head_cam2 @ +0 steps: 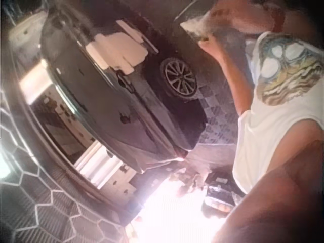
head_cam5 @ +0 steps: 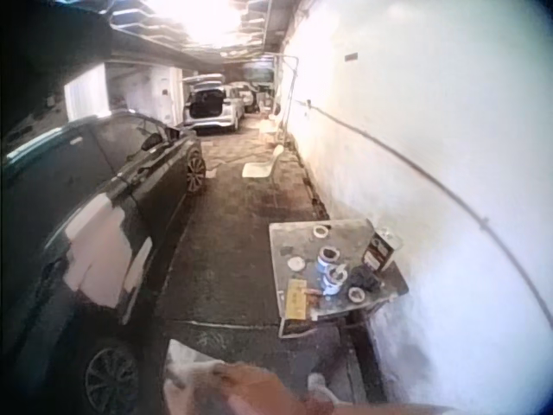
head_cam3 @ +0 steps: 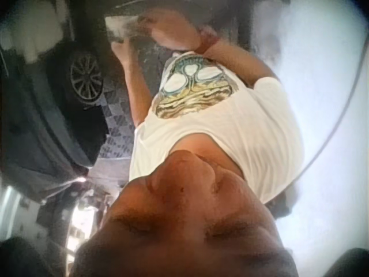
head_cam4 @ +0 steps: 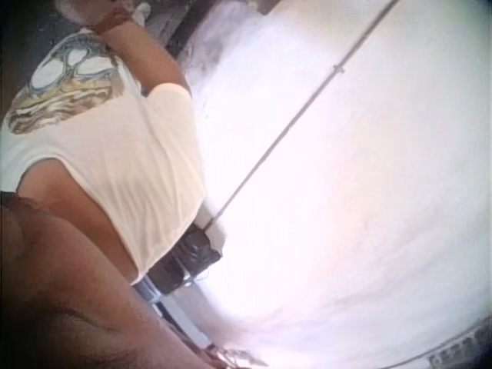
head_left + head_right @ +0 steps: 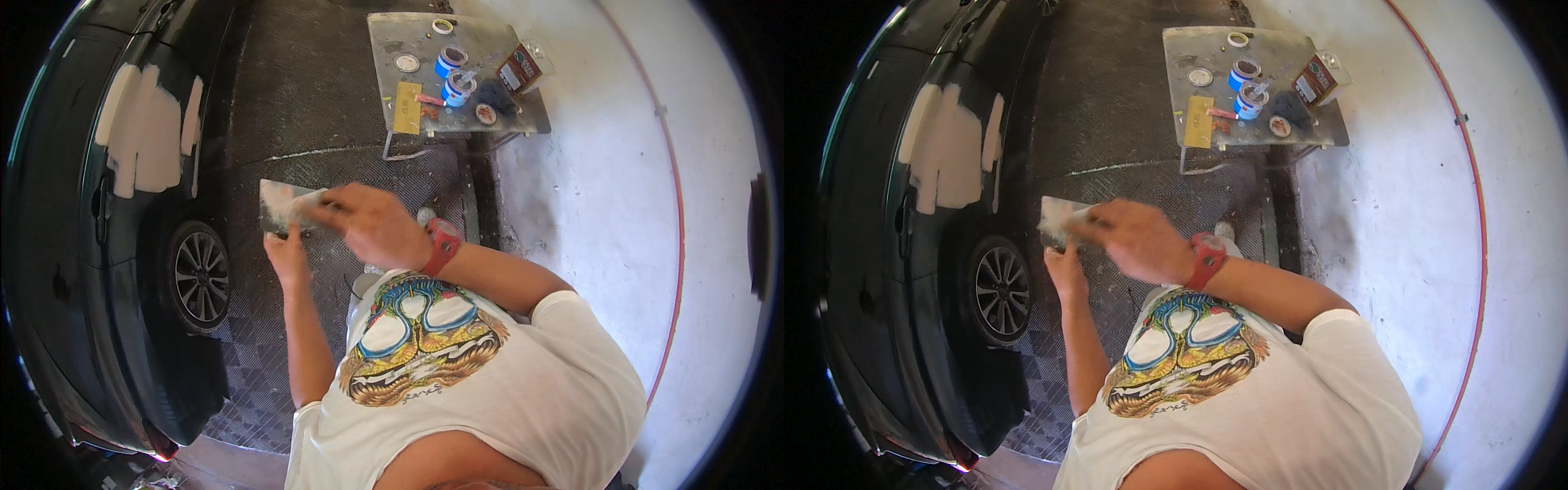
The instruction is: The person sands the side of a black car with a sanding block, focusing on areas with white filler. They repeatedly rub the surface, switch hands, and occasionally pause to inspect the sanded area.
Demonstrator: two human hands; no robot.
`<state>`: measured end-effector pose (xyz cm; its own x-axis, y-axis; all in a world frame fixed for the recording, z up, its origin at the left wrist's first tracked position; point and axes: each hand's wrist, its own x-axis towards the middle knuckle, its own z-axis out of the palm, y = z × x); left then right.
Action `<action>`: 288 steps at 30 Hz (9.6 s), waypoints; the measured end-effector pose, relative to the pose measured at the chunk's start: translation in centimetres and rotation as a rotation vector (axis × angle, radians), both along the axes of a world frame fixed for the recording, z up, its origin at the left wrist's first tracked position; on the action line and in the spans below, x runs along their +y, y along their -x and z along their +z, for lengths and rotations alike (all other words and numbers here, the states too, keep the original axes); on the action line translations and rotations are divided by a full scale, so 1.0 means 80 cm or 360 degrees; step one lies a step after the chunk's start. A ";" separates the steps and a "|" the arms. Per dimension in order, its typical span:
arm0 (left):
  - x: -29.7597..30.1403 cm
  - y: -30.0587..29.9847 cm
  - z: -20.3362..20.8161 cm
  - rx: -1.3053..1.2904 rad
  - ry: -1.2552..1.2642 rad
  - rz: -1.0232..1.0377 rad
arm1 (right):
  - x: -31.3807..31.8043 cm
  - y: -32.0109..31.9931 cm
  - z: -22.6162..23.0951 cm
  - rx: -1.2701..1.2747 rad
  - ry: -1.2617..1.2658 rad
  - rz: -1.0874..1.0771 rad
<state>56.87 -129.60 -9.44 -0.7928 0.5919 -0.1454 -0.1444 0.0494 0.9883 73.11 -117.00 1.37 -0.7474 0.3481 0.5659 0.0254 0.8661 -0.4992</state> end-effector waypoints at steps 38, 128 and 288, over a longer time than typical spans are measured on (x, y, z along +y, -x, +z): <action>0.636 -0.163 -0.193 -0.1695 -0.0273 0.0212 | 0.747 -0.228 -0.270 -0.0259 0.1104 -0.0686; 0.730 -0.172 -0.267 -0.1575 -0.0017 -0.0138 | 0.714 -0.262 -0.392 0.0801 0.2954 -0.1109; 0.067 -0.100 0.045 -0.0546 -0.0671 0.0607 | 0.104 -0.086 0.056 -0.0339 -0.0392 0.0904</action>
